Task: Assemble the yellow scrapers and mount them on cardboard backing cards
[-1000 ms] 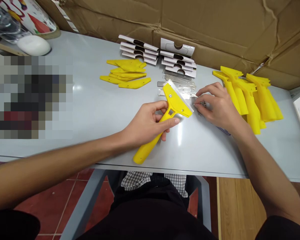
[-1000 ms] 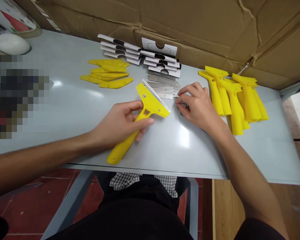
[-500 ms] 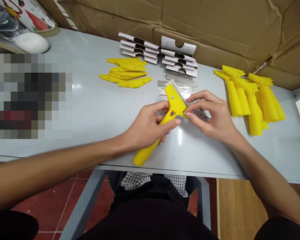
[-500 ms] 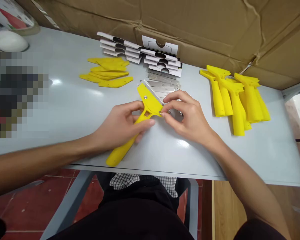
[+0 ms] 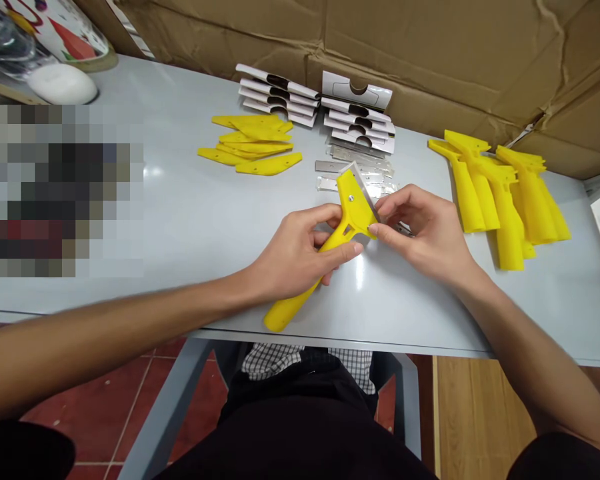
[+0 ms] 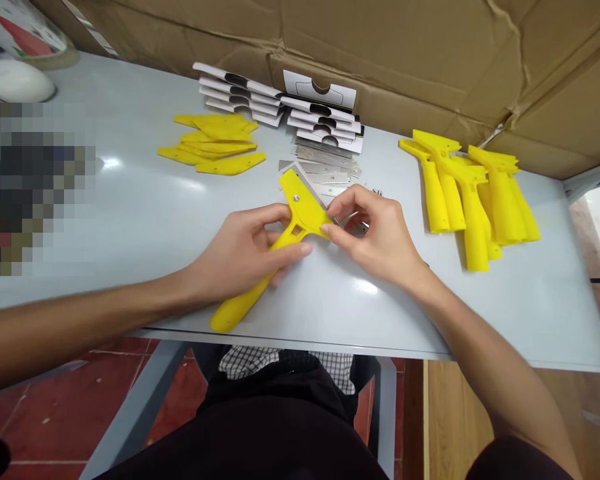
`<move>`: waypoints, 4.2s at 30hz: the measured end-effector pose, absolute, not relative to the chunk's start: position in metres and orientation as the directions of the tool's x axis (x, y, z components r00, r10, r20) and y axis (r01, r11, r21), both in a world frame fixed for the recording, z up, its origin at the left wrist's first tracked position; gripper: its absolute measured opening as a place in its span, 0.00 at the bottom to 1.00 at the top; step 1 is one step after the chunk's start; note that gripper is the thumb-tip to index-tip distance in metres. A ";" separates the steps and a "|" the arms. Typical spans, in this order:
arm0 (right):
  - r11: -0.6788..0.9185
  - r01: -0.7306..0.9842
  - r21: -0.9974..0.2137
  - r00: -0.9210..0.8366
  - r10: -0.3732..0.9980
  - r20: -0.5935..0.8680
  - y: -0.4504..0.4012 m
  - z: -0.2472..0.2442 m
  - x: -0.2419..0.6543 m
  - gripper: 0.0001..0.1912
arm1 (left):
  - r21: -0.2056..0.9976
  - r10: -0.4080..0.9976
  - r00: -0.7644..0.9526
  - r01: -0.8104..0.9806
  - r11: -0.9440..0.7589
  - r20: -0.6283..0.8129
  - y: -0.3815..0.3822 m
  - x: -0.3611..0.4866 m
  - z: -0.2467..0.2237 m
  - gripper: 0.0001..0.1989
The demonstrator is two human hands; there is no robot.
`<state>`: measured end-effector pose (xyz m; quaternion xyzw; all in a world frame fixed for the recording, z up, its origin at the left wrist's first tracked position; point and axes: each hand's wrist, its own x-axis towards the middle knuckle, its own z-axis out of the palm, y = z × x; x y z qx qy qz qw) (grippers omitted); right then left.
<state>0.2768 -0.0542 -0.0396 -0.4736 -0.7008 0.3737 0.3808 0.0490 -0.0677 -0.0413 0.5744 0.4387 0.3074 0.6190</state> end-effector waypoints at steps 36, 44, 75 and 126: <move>0.030 0.130 -0.991 -0.202 0.979 0.004 -0.057 -0.029 0.284 0.23 | 0.388 0.731 0.616 0.621 -0.681 0.294 -0.075 0.024 -0.042 0.28; 0.493 0.682 -0.540 -0.276 0.858 0.434 -0.041 -0.028 0.326 0.09 | 0.913 0.894 0.381 0.227 -0.338 0.236 -0.056 0.028 -0.027 0.19; 0.549 0.804 -0.228 -0.503 0.833 0.230 -0.036 -0.042 0.339 0.13 | 1.000 0.851 0.525 0.008 0.014 -0.016 -0.035 0.036 -0.053 0.18; 0.568 0.601 -0.562 -0.389 0.823 0.415 -0.068 -0.027 0.287 0.05 | 0.967 0.743 0.649 -0.040 0.251 -0.166 -0.077 0.048 -0.050 0.16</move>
